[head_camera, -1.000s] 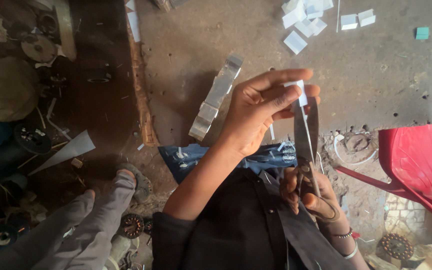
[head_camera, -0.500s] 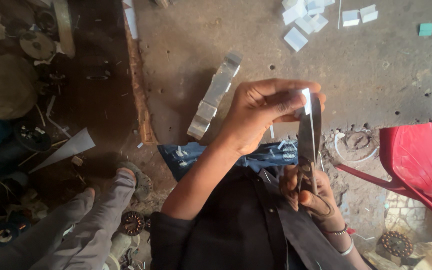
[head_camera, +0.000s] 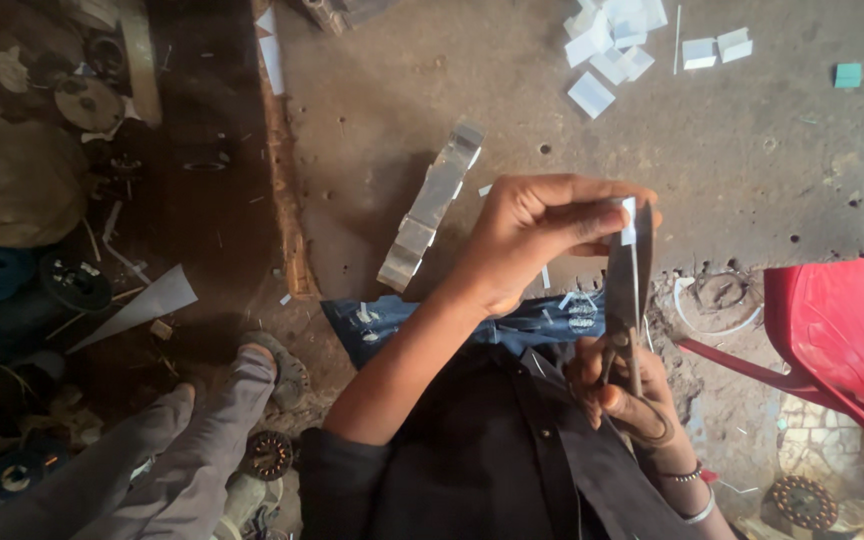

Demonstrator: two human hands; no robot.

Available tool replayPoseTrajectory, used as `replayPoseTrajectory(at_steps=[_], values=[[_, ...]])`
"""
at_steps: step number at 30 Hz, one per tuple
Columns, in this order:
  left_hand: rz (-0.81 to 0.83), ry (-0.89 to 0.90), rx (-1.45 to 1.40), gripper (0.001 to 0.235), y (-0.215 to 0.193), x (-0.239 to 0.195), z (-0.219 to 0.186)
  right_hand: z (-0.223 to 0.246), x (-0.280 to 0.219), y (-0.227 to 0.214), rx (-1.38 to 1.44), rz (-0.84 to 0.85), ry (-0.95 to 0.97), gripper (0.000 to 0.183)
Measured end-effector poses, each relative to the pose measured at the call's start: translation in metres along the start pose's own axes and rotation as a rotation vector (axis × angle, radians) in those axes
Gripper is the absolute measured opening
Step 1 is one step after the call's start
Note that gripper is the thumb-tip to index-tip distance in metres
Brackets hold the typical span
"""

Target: The person cuts small white plastic strips with shears and inserts them into the slots of a metal motor stator.

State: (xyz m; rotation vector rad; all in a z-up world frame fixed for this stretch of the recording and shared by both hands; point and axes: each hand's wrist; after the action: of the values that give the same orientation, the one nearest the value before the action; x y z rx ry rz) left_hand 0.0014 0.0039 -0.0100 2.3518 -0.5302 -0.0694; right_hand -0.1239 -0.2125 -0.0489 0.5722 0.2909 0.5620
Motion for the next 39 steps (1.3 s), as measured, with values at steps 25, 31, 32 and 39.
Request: replayPoseTrajectory(at_steps=[25,31,32,39], values=[[-0.077,0.017,0.054,0.026,-0.004,-0.004,-0.006,0.036,-0.016,-0.034,-0.671,-0.652,-0.232,0.034],[-0.192,0.063,0.164,0.013,0.010,-0.016,0.001,0.112,0.000,-0.055,-1.038,-0.844,-0.262,0.030],[-0.212,0.090,0.227,0.009,0.013,-0.020,0.000,0.118,0.005,-0.055,-1.083,-0.840,-0.258,0.024],[-0.134,0.593,1.107,0.022,0.030,-0.046,-0.007,0.111,0.043,-0.005,-1.207,-0.511,-0.336,0.012]])
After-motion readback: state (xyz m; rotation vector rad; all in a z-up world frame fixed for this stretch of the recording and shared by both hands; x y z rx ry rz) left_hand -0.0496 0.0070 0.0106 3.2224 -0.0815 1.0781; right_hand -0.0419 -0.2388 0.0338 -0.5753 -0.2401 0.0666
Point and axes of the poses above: each hand's wrist, its own x-axis towards the middle knuckle, its own y-axis out of the palm, z = x × y, and after that the axes turned 5 degrees about z, right-handed
